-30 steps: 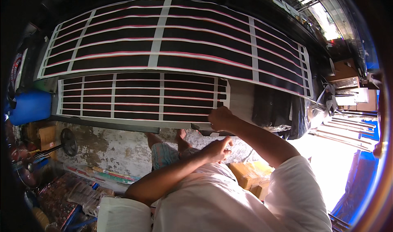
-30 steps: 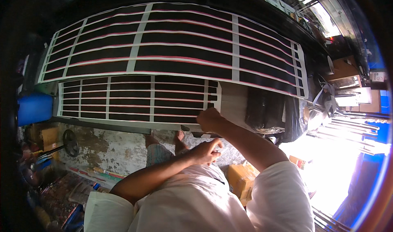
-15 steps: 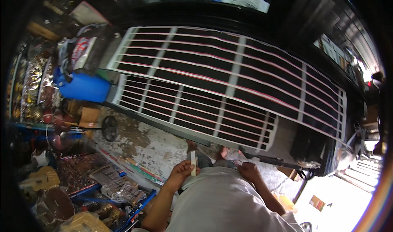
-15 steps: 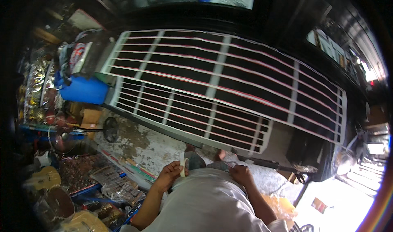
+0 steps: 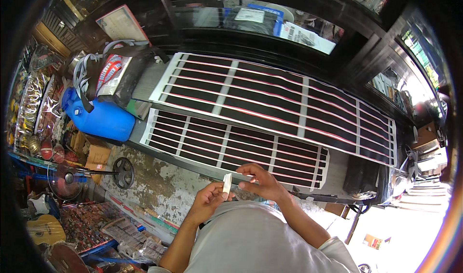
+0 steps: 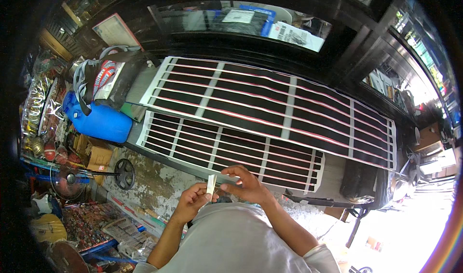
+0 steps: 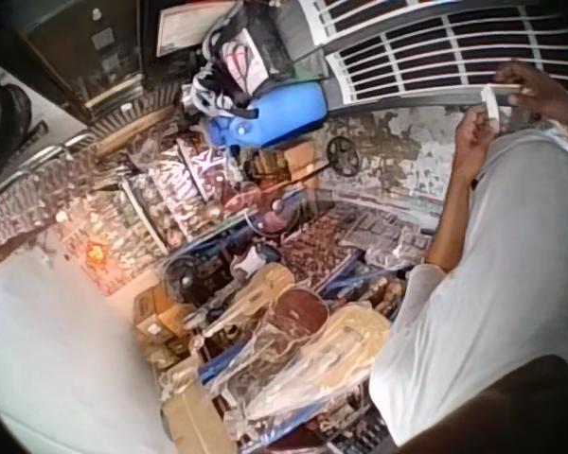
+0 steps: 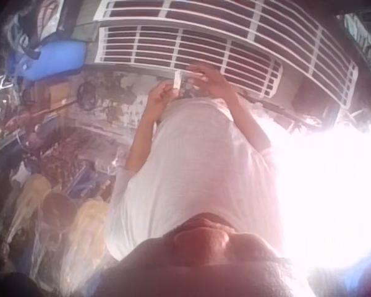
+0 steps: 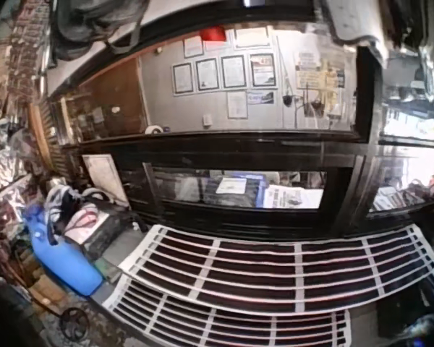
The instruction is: The person aligns and secures white plastic strips onto a black slatted grille using white tape. They repeatedly position the strips, press them down, and apply tape to hold them in place on a workbench.
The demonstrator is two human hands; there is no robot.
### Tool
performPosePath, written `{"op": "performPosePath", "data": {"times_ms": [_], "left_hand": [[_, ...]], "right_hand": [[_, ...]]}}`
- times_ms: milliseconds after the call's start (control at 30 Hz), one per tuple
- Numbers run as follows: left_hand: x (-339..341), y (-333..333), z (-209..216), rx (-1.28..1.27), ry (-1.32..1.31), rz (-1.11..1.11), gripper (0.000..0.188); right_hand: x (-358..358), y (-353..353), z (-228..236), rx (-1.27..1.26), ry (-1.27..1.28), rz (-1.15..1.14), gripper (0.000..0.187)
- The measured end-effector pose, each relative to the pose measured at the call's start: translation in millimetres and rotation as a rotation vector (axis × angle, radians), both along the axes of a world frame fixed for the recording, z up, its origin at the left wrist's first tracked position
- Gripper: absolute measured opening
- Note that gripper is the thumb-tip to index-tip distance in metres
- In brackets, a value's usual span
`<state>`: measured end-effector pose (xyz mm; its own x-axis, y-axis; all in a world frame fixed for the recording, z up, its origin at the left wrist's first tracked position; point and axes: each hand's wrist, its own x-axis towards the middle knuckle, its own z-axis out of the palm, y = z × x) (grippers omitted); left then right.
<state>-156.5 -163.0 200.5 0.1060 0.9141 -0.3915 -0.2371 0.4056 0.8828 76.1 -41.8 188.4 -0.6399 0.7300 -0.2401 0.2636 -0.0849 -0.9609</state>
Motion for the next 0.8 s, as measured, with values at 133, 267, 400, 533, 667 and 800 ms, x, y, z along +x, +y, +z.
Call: {"op": "performPosePath", "data": {"times_ms": [133,267,400,533,667,800], "left_hand": [[-43,1,-4,0.071,0.012,-0.072,0.026],[-81,-5,1,-0.005,0.025,-0.067,0.022],[-105,-11,0,0.007,0.022,-0.047,0.019],[-127,-22,-35,0.108,0.179,-0.006,0.019],[-173,-16,-60,0.203,0.593,0.131,0.02],[-273,13,-129,0.314,0.88,0.55,0.018]], "right_hand": [[-70,5,17,0.171,0.096,0.012,0.031],[-114,-2,17,0.323,0.136,-0.038,0.02],[-142,-16,8,0.534,0.035,-0.18,0.017],[-128,-13,-32,0.498,-0.234,-0.698,0.019],[-50,-43,-52,0.297,-0.277,-0.696,0.026],[14,-113,-107,0.322,-0.5,-0.696,0.026]]}}
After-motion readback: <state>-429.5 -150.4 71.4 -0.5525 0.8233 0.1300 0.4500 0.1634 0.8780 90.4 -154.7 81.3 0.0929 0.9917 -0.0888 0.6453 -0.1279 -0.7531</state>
